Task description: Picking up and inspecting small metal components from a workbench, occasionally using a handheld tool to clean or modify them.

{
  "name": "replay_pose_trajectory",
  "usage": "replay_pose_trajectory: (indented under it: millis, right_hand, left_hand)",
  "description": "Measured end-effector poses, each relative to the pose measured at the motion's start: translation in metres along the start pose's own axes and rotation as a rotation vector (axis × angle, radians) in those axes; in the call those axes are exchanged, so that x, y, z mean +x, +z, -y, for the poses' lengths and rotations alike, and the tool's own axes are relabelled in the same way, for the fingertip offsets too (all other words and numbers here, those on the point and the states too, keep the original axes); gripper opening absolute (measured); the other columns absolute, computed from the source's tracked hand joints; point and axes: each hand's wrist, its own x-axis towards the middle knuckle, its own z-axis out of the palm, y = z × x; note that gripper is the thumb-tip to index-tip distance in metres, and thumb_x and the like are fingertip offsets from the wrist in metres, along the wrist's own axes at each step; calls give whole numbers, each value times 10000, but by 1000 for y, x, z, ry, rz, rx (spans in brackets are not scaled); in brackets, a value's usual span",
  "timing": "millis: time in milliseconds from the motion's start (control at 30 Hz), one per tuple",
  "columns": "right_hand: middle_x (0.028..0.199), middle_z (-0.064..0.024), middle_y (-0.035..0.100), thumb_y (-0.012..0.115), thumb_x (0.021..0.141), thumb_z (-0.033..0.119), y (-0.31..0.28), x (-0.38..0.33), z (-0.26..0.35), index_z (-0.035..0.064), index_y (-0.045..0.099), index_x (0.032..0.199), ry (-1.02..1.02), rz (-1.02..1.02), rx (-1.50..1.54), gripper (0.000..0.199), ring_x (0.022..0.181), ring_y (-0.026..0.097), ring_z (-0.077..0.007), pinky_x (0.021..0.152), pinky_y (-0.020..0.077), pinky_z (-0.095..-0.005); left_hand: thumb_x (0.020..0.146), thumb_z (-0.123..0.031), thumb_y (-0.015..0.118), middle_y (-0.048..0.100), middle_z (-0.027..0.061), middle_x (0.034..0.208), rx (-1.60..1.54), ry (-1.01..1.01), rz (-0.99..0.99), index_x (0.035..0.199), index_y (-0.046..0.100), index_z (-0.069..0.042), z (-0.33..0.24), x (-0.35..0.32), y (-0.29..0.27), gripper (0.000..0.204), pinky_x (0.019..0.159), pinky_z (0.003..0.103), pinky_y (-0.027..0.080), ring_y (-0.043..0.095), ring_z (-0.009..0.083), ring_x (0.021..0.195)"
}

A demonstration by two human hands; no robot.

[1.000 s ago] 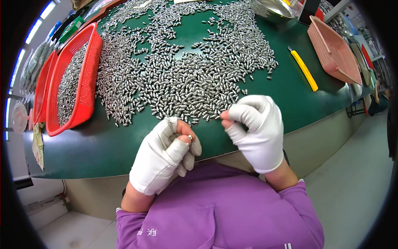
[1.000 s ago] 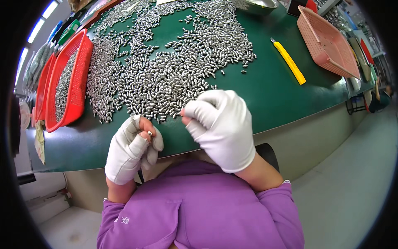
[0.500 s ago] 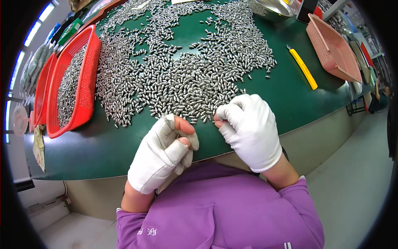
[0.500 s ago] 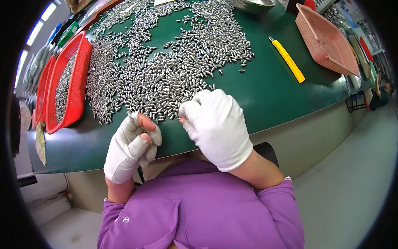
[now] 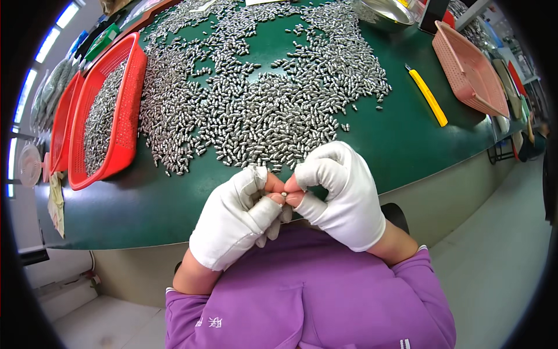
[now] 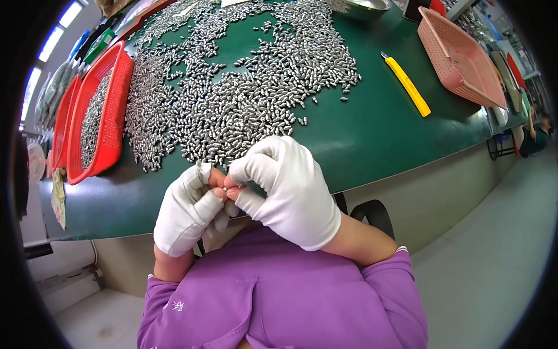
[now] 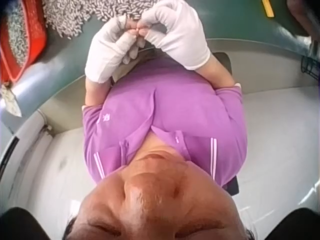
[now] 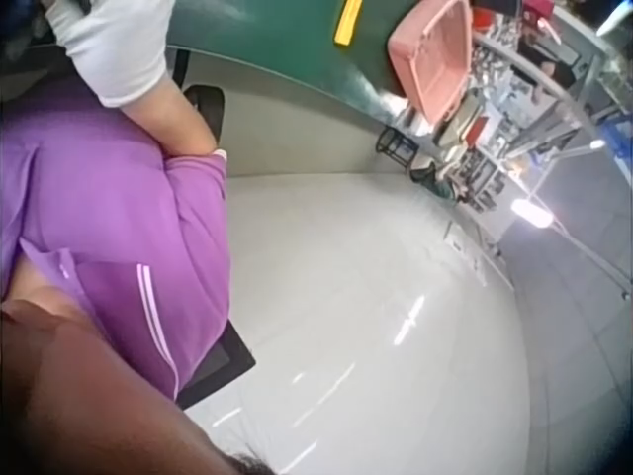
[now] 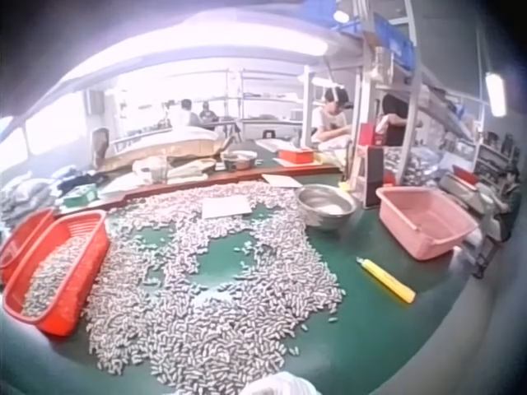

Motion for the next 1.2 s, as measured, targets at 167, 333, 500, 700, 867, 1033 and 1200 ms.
replay_pose_trajectory:
  millis: [167, 333, 500, 700, 867, 1033, 1200]
  right_hand:
    - [732, -46, 601, 789, 635, 64, -1, -2, -4, 108, 639, 779, -83, 34, -9, 212, 658, 578, -258, 560, 452, -382]
    - [668, -48, 597, 782, 633, 68, -11, 6, -4, 104, 656, 775, -143, -75, -183, 193, 558, 560, -252, 488, 423, -364]
    - [687, -34, 578, 763, 659, 103, -15, 7, -9, 139, 664, 755, -126, -139, -479, 142, 618, 564, -257, 512, 441, -370]
    - [706, -30, 568, 745, 657, 137, -15, 6, -9, 137, 629, 716, -102, 70, -592, 130, 651, 566, -251, 529, 450, -367]
    - [750, -14, 557, 724, 672, 140, -13, 7, -7, 149, 634, 789, -89, 36, -623, 147, 704, 563, -232, 583, 451, -375]
    - [784, -8, 570, 750, 675, 145, -9, 9, -8, 154, 654, 820, -55, 110, -629, 174, 742, 557, -231, 626, 450, -377]
    - [807, 2, 560, 718, 745, 164, -23, 9, -3, 171, 626, 824, -162, -96, -606, 121, 747, 552, -239, 662, 453, -384]
  left_hand:
    - [965, -126, 527, 610, 8, 744, 36, 3, 14, 956, 578, -51, 0, -1, -1, 92, 468, 182, 421, 525, 41, 561]
    - [958, -131, 533, 606, 16, 746, -66, 26, -14, 959, 562, -53, 4, -1, -3, 82, 463, 182, 412, 518, 45, 556]
    - [938, -84, 502, 605, 63, 844, -259, 143, 29, 1027, 504, -50, 16, 4, -10, 96, 459, 182, 396, 497, 60, 561]
    - [885, -252, 644, 560, 86, 897, -291, 205, -11, 1076, 462, -48, 16, 5, -5, 334, 458, 160, 257, 359, 28, 522]
    - [900, -162, 560, 570, 80, 905, -280, 191, 21, 1088, 474, -40, 17, 4, -10, 240, 465, 171, 317, 417, 46, 548]
    - [930, -75, 480, 584, 74, 905, -291, 185, 43, 1095, 489, -44, 18, 4, -11, 168, 466, 180, 368, 475, 62, 567]
    - [948, -88, 495, 584, 70, 888, -315, 173, 40, 1075, 496, -44, 19, 4, -11, 134, 462, 177, 359, 466, 56, 556]
